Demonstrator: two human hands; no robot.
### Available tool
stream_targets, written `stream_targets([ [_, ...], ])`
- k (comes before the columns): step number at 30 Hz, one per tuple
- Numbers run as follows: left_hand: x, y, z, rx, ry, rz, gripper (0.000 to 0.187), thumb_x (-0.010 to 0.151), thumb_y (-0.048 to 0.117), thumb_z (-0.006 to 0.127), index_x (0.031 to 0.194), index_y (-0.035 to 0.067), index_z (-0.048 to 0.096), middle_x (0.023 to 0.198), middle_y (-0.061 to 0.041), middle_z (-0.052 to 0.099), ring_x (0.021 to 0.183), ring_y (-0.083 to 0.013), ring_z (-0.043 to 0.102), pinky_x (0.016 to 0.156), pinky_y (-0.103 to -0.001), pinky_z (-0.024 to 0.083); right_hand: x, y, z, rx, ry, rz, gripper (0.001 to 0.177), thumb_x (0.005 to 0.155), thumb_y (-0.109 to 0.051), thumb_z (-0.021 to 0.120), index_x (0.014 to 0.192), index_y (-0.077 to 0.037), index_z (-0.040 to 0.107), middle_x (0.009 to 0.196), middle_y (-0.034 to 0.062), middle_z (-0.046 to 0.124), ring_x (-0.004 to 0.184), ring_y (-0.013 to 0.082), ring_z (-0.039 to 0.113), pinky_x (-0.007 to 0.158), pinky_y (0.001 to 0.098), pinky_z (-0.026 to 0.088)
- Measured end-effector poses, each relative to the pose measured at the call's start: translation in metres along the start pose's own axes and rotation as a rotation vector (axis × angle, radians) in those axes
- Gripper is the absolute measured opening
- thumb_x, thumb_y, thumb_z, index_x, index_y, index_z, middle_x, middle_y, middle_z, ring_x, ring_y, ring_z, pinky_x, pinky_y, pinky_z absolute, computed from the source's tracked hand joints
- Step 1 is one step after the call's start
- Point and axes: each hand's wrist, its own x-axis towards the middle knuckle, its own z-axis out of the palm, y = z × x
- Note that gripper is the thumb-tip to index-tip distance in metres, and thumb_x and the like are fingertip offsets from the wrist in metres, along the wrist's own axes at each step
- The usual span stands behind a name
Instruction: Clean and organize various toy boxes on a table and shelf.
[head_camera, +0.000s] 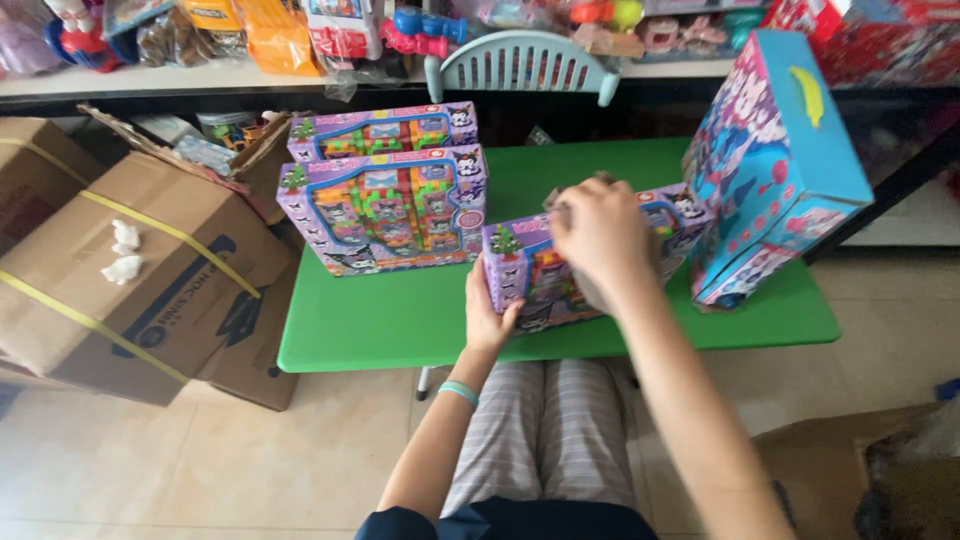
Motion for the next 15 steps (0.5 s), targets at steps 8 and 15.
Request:
stream_targets([
  [8,0.003,0.004,-0.007,-0.022,-0.036,0.037,0.102,0.083,0.045,0.079,0.155,-0.006,0.027,0.136,-0.027,0.050,0.124,-0.0453,0.052,0.110,-0.050,0.042,-0.006,-0.025,-0.005,0.229,-0.035,-0.134,0.013,0.081,-0.024,0.074,0.090,-0.014,0.077,0.096,0.0050,0.074,0.090,0.0331,0.065,0.083,0.0440,0.054],
  [15,0.009,0.011,-0.008,-0.009,-0.042,-0.016,0.097,0.082,0.032,0.080,0.156,-0.004,0.028,0.132,-0.025,0.051,0.120,-0.0429,0.053,0.108,-0.049,0.043,-0.009,0.074,-0.019,-0.046,0.022,0.237,0.015,0.085,-0.026,0.077,0.096,-0.016,0.081,0.102,0.0097,0.074,0.088,0.0348,0.068,0.078,0.0471,0.056],
])
